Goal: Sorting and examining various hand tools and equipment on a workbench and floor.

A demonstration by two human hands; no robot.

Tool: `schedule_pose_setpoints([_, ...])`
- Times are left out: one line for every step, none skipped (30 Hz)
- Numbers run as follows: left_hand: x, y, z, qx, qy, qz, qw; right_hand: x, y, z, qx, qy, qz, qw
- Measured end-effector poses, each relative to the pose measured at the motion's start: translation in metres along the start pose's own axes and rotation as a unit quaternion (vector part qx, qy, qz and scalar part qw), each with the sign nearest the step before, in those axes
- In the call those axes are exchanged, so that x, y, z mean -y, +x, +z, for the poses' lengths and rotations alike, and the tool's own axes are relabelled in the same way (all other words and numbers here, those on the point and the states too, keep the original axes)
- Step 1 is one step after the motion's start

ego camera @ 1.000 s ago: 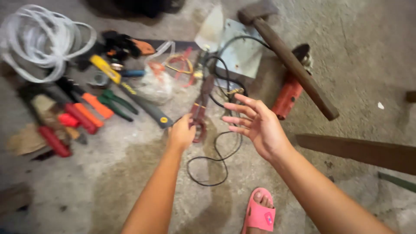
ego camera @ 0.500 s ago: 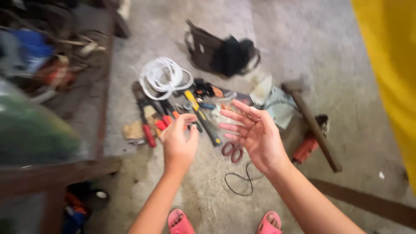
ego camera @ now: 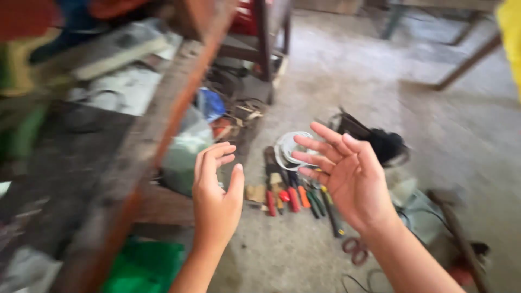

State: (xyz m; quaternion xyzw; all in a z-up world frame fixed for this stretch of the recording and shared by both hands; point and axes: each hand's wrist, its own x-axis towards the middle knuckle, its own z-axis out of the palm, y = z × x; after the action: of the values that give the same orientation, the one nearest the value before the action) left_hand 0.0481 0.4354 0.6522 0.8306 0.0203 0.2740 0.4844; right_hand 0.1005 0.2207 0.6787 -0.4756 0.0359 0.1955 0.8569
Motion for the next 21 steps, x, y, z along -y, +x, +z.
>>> schedule_pose_setpoints([-0.001, 0.006, -0.016, -0.010, 0.008, 0.001, 1.000, 0.003, 0.006, 0.018, 0.012, 0.001, 0.002, 1.000])
schedule_pose_setpoints([0.000, 0.012, -0.026, -0.015, 0.028, -0.004, 1.000, 0.007, 0.013, 0.032, 0.047, -0.008, -0.001, 0.999])
schedule_pose_setpoints([0.001, 0.017, -0.036, -0.020, 0.047, -0.009, 0.999, 0.010, 0.020, 0.045, 0.081, -0.016, -0.003, 0.997])
schedule_pose_setpoints([0.005, 0.022, -0.045, -0.028, 0.054, -0.014, 0.998, 0.012, 0.027, 0.057, 0.091, -0.016, 0.004, 0.996])
schedule_pose_setpoints([0.009, 0.027, -0.054, -0.034, 0.069, -0.005, 0.997, 0.014, 0.034, 0.068, 0.122, -0.022, -0.001, 0.992])
schedule_pose_setpoints([0.013, 0.033, -0.061, -0.040, 0.085, 0.004, 0.996, 0.017, 0.042, 0.078, 0.153, -0.027, -0.007, 0.988])
schedule_pose_setpoints([0.019, 0.039, -0.068, -0.049, 0.091, 0.001, 0.995, 0.018, 0.052, 0.086, 0.163, -0.027, -0.002, 0.986])
schedule_pose_setpoints([0.024, 0.045, -0.073, -0.059, 0.101, -0.015, 0.993, 0.020, 0.062, 0.091, 0.182, -0.049, -0.014, 0.982])
schedule_pose_setpoints([0.029, 0.051, -0.077, -0.068, 0.110, -0.031, 0.991, 0.023, 0.072, 0.097, 0.201, -0.070, -0.028, 0.977])
schedule_pose_setpoints([0.032, 0.056, -0.083, -0.080, 0.117, -0.039, 0.989, 0.024, 0.081, 0.099, 0.213, -0.071, -0.019, 0.974])
schedule_pose_setpoints([0.034, 0.061, -0.089, -0.084, 0.151, -0.042, 0.984, 0.026, 0.090, 0.102, 0.218, -0.062, -0.004, 0.974])
schedule_pose_setpoints([0.036, 0.071, -0.092, -0.088, 0.182, -0.042, 0.978, 0.031, 0.100, 0.104, 0.222, -0.053, 0.006, 0.974])
schedule_pose_setpoints([0.043, 0.075, -0.098, -0.098, 0.187, -0.046, 0.976, 0.033, 0.108, 0.106, 0.233, -0.056, 0.010, 0.971])
schedule_pose_setpoints([0.049, 0.081, -0.102, -0.117, 0.232, -0.059, 0.964, 0.037, 0.116, 0.106, 0.228, -0.065, 0.023, 0.971])
schedule_pose_setpoints([0.055, 0.086, -0.107, -0.136, 0.276, -0.074, 0.949, 0.041, 0.123, 0.107, 0.223, -0.075, 0.035, 0.971])
schedule_pose_setpoints([0.066, 0.092, -0.115, -0.142, 0.278, -0.078, 0.947, 0.043, 0.132, 0.107, 0.229, -0.078, 0.039, 0.970])
schedule_pose_setpoints([0.077, 0.097, -0.124, -0.146, 0.299, -0.082, 0.940, 0.044, 0.140, 0.107, 0.245, -0.074, 0.052, 0.965])
schedule_pose_setpoints([0.089, 0.101, -0.134, -0.149, 0.319, -0.085, 0.932, 0.044, 0.149, 0.107, 0.260, -0.071, 0.065, 0.961])
schedule_pose_setpoints([0.096, 0.108, -0.139, -0.155, 0.321, -0.088, 0.930, 0.044, 0.158, 0.111, 0.266, -0.072, 0.067, 0.959])
schedule_pose_setpoints([0.103, 0.111, -0.146, -0.155, 0.339, -0.082, 0.924, 0.042, 0.165, 0.115, 0.276, -0.071, 0.064, 0.956])
schedule_pose_setpoints([0.110, 0.114, -0.153, -0.155, 0.357, -0.077, 0.918, 0.039, 0.172, 0.118, 0.287, -0.070, 0.061, 0.953])
